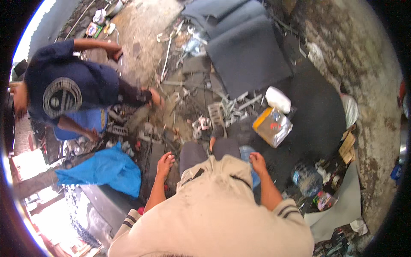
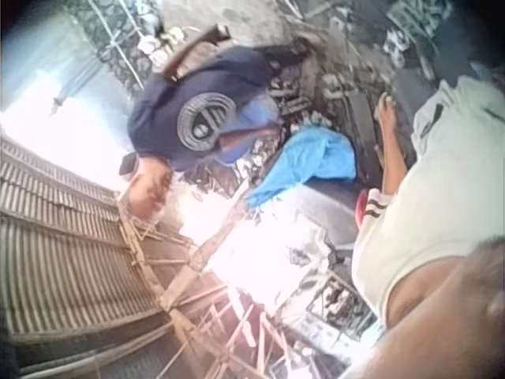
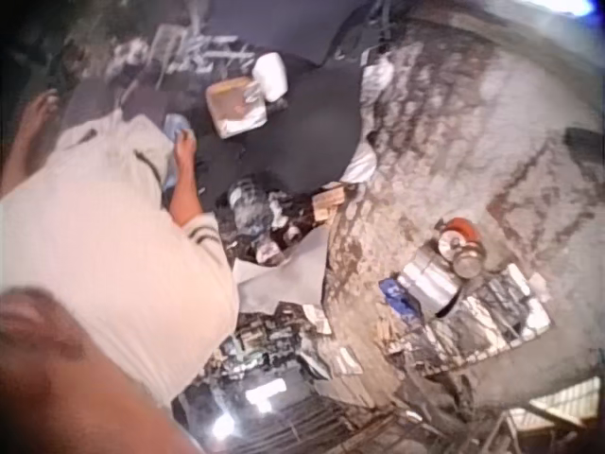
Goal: The person sits on the ground and uses a brush to apply gold paint to the straps of multiple black sandals. They repeatedly dip the brush into a small container of paint and carefully coat each strap, then place the finished sandals aside.
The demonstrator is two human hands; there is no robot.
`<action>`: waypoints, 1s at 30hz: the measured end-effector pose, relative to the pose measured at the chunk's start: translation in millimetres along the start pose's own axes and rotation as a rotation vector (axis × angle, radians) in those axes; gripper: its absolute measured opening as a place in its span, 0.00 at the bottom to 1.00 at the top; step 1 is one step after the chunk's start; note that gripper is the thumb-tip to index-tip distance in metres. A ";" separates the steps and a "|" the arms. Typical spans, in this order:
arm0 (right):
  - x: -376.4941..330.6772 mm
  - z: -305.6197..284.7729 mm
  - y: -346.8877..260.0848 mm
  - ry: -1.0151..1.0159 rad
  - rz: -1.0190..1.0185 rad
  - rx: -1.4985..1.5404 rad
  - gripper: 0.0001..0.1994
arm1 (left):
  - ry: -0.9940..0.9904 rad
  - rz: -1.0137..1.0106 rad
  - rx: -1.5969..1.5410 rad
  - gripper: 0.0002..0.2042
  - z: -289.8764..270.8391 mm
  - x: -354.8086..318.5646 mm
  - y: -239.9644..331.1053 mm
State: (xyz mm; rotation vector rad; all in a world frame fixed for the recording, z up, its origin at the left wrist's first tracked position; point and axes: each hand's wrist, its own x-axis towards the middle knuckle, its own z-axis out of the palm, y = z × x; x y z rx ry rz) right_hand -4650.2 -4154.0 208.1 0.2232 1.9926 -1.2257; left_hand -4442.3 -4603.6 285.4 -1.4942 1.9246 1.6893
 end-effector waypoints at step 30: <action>404.8 156.4 -324.5 0.682 0.486 0.634 0.19 | -0.122 -0.552 -0.009 0.39 339.2 824.2 356.3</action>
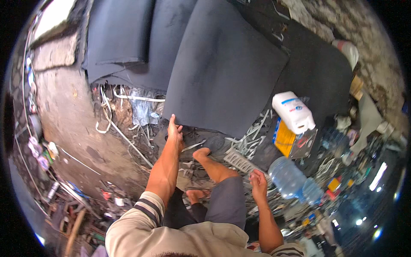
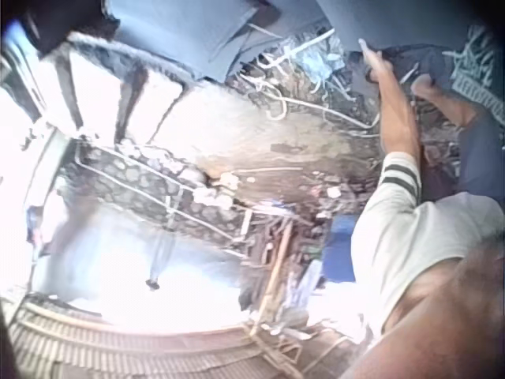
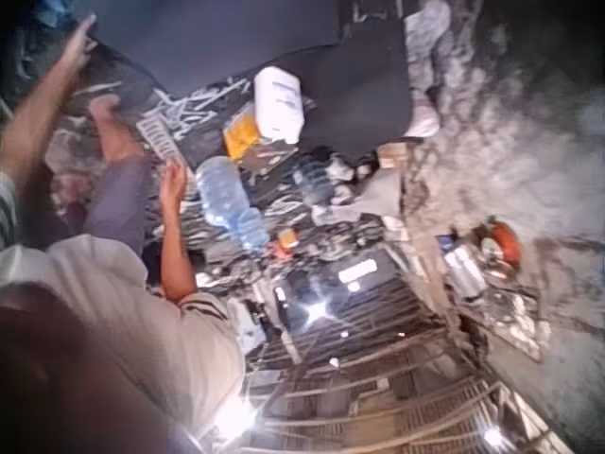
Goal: The person sits on the ground and uses a brush to apply gold paint to the straps of multiple black sandals. They repeatedly dip the brush into a small container of paint and carefully coat each strap, then place the finished sandals aside.
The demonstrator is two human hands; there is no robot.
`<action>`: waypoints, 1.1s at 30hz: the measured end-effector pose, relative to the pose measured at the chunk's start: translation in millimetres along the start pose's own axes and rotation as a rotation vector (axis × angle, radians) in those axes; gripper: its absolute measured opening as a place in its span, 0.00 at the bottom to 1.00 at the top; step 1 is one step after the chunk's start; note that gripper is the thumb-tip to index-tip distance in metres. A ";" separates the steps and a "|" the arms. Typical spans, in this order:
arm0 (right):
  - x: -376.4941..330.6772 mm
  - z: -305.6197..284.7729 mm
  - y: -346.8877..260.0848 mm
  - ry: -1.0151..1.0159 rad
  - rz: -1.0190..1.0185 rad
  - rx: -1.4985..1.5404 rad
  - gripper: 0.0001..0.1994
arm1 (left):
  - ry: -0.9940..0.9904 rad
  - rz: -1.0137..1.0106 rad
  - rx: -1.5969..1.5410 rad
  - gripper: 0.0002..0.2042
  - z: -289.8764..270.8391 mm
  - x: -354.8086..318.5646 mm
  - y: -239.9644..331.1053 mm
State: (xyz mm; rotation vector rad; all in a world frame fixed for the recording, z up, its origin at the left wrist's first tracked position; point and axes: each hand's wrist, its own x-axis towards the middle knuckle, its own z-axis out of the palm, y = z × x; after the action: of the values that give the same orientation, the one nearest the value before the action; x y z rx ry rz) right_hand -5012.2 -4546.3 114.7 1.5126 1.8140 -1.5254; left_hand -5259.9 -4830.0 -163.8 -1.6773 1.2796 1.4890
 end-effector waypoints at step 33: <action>190.2 82.3 -58.3 0.265 0.466 1.351 0.22 | -0.626 0.628 0.246 0.24 125.0 -287.8 120.6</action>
State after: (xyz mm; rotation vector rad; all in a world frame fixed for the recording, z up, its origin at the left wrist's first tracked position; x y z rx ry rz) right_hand -5164.2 -4513.7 -34.3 2.4657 0.1836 -2.4477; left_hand -5402.6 -4685.3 104.0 -0.5707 1.5906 1.8935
